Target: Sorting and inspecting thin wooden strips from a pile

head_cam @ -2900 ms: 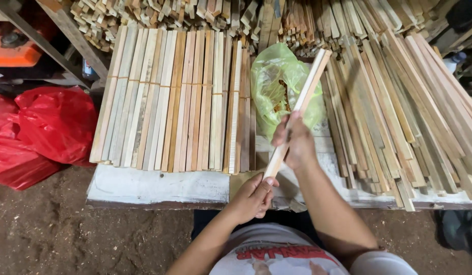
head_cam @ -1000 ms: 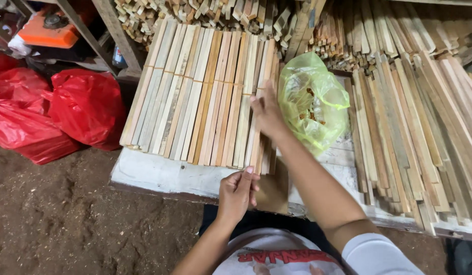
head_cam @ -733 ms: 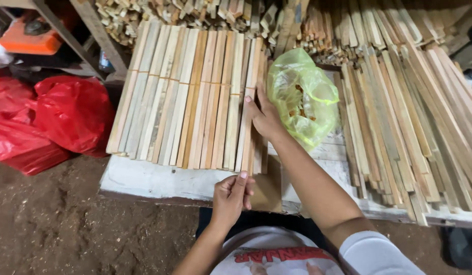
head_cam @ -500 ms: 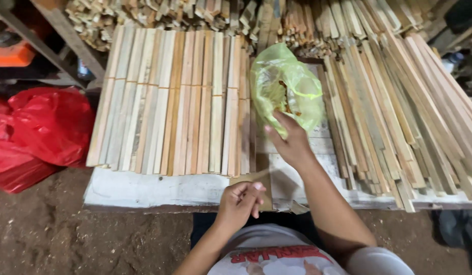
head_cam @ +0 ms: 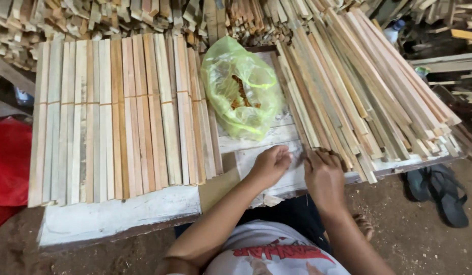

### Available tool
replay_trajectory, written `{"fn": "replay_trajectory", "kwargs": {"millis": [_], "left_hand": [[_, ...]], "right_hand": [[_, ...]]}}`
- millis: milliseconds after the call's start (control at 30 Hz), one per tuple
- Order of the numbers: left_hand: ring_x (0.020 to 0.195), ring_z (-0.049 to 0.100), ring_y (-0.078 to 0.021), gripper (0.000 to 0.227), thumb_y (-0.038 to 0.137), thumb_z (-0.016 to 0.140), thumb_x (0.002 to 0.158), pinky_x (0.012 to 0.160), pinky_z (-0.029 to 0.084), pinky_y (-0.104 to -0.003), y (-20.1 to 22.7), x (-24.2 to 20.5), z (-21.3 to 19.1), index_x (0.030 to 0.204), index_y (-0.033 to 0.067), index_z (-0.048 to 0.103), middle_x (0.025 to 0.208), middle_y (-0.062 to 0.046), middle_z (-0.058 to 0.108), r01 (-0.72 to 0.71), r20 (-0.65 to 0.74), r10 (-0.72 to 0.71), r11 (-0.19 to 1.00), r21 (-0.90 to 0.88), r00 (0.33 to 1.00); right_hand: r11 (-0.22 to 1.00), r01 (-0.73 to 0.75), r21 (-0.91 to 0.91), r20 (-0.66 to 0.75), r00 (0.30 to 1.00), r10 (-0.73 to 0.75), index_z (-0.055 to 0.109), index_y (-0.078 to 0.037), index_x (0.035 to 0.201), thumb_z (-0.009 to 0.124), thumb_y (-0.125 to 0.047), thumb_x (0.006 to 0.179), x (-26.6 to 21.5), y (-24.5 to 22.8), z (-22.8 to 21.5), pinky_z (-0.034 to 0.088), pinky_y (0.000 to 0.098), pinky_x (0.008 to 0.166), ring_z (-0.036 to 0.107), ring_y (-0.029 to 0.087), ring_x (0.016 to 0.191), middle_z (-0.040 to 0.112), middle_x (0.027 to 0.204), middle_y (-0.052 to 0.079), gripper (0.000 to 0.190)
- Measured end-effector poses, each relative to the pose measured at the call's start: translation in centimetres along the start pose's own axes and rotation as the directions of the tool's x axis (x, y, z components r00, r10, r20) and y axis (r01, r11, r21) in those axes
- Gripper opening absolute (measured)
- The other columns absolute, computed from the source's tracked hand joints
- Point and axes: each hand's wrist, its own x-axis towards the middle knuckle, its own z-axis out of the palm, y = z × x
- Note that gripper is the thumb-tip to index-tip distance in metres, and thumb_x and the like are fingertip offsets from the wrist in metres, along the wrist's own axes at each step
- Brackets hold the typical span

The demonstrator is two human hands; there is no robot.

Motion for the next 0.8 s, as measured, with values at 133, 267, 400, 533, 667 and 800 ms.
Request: {"fn": "replay_trajectory", "kwargs": {"millis": [133, 267, 400, 533, 667, 800], "left_hand": [[0.107, 0.072, -0.0341, 0.041, 0.029, 0.062, 0.096, 0.094, 0.058, -0.047, 0.1, 2.1, 1.8, 0.124, 0.0009, 0.068, 0.110, -0.020, 0.075, 0.052, -0.023, -0.051, 0.997, 0.055, 0.998], [0.111, 0.070, -0.0371, 0.045, 0.035, 0.062, 0.093, 0.096, 0.057, -0.049, -1.1, 2.7, 2.1, 0.124, 0.0035, 0.070, 0.112, -0.018, 0.075, 0.112, -0.034, -0.110, 0.990, 0.086, 0.993], [0.072, 0.075, -0.0307, 0.057, 0.007, 0.073, 0.091, 0.061, 0.067, -0.037, -3.3, 3.5, 1.6, 0.136, -0.0159, 0.048, 0.103, -0.030, 0.070, 0.225, 0.011, -0.244, 0.877, -0.424, 0.970], [0.059, 0.072, -0.0200, 0.047, 0.004, 0.074, 0.085, 0.051, 0.065, -0.028, -2.4, 3.2, 1.8, 0.125, -0.0148, 0.058, 0.086, -0.020, 0.073, 0.158, 0.018, -0.165, 0.898, -0.411, 0.986], [0.068, 0.072, -0.0219, 0.042, 0.006, 0.074, 0.083, 0.058, 0.066, -0.035, -2.3, 2.6, 1.4, 0.119, -0.0119, 0.065, 0.085, -0.018, 0.071, 0.157, 0.010, -0.171, 0.880, -0.448, 0.985], [0.072, 0.073, -0.0227, 0.040, 0.008, 0.077, 0.083, 0.061, 0.066, -0.037, -2.6, 2.8, 1.6, 0.117, -0.0091, 0.067, 0.084, -0.016, 0.069, 0.175, 0.021, -0.191, 0.845, -0.505, 0.981]], "right_hand": [[0.999, -0.022, 0.036, 0.006, 1.000, 0.022, 0.078, -0.002, 0.100, 0.077, -0.007, 0.086, 1.4, -1.2, -1.4, 0.059, 0.0393, 0.082, 0.075, 0.034, 0.086, 0.076, 0.090, 0.017, 0.015], [0.960, -0.139, 0.245, 0.051, 0.990, 0.130, 0.079, -0.010, 0.097, 0.082, -0.011, 0.077, -0.7, 0.4, 1.5, 0.062, 0.0354, 0.066, 0.076, 0.029, 0.078, 0.075, 0.084, 0.010, 0.020], [0.883, -0.141, 0.449, 0.112, 0.989, 0.101, 0.080, -0.014, 0.090, 0.084, -0.013, 0.075, 0.8, -1.2, -1.2, 0.062, 0.0385, 0.059, 0.075, 0.031, 0.073, 0.076, 0.075, 0.008, 0.016], [0.995, -0.003, 0.100, -0.147, 0.989, 0.018, 0.082, -0.020, 0.092, 0.083, -0.016, 0.078, 4.2, 2.5, -1.1, 0.059, 0.0354, 0.064, 0.072, 0.027, 0.073, 0.073, 0.075, 0.004, 0.014], [0.924, -0.064, -0.377, -0.254, 0.966, -0.037, 0.081, -0.023, 0.101, 0.083, -0.029, 0.071, 6.1, 8.5, 2.7, 0.055, 0.0386, 0.074, 0.068, 0.027, 0.093, 0.070, 0.095, 0.004, 0.030], [0.884, -0.105, -0.455, -0.070, 0.994, 0.082, 0.076, -0.020, 0.110, 0.080, -0.034, 0.081, 7.3, 9.2, 2.6, 0.052, 0.0363, 0.089, 0.066, 0.029, 0.102, 0.070, 0.106, 0.007, 0.032]]}}
